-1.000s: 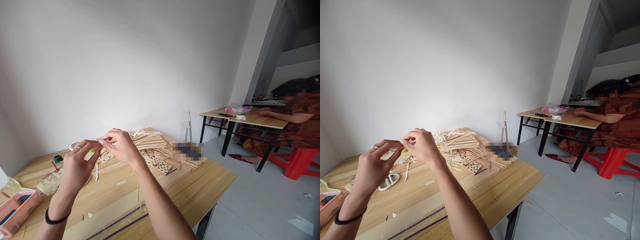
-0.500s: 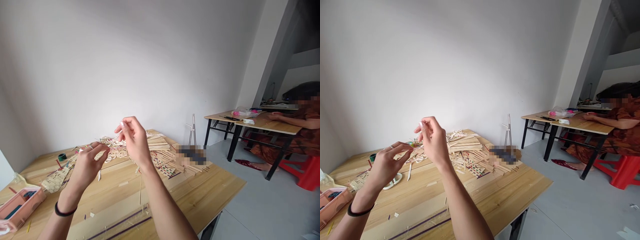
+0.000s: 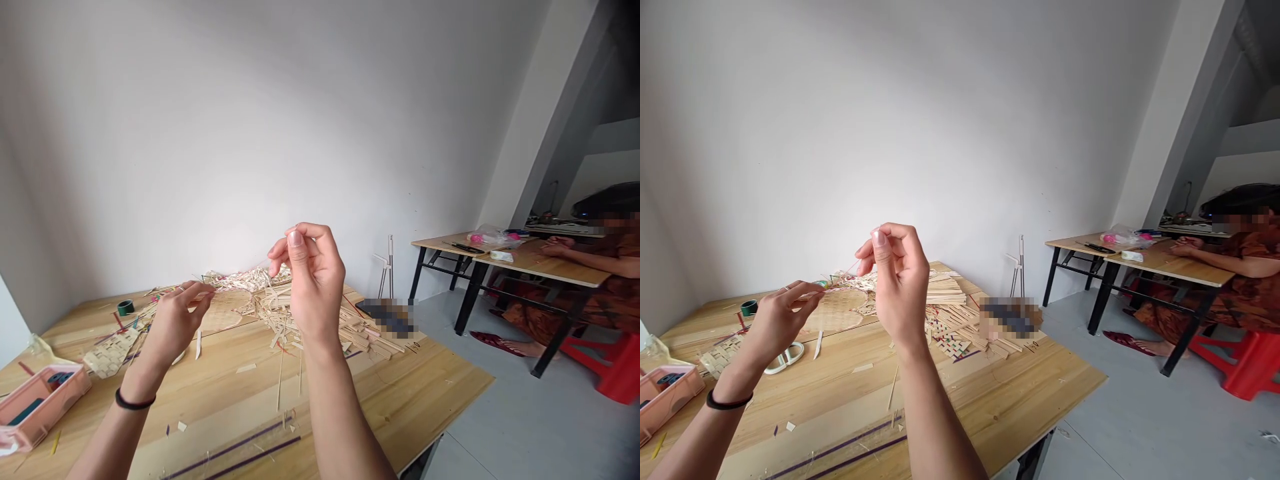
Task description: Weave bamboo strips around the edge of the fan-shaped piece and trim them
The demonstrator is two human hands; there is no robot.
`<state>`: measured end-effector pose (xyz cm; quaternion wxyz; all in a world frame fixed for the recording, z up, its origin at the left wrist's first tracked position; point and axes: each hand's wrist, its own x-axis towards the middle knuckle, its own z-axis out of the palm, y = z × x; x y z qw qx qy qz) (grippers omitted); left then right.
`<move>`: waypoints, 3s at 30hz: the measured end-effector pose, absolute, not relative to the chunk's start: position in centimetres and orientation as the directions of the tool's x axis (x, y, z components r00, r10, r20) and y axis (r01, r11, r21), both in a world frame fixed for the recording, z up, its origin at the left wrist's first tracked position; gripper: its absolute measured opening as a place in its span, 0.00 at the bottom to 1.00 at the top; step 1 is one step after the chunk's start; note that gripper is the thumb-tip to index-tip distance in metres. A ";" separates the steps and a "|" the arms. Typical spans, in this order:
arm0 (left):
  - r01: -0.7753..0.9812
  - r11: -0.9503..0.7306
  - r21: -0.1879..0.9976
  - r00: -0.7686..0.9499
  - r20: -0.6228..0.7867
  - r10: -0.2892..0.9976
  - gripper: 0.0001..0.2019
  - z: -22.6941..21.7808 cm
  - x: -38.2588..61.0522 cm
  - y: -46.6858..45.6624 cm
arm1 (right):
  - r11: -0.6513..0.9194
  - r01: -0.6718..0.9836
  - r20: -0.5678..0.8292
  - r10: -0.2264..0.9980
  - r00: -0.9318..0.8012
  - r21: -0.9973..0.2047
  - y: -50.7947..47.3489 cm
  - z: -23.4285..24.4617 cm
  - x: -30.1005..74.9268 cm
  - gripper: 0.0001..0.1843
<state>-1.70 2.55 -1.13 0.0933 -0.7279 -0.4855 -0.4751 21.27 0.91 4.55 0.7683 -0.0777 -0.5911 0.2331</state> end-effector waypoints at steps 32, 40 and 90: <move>0.676 -0.502 0.540 -0.228 0.800 0.555 0.12 0.2 -0.6 0.0 | 0.784 0.071 0.639 0.552 -0.536 -0.617 3.9 2.5 17.7 0.09; 0.688 -0.507 0.519 -0.209 0.811 0.547 0.09 0.1 -0.5 -0.2 | 0.776 0.055 0.642 0.557 -0.527 -0.628 4.2 2.0 17.6 0.08; 0.766 -0.379 0.518 -0.256 0.788 0.560 0.15 1.1 0.0 -1.0 | 0.847 0.218 0.765 0.532 -0.363 -0.485 4.9 2.3 15.7 0.06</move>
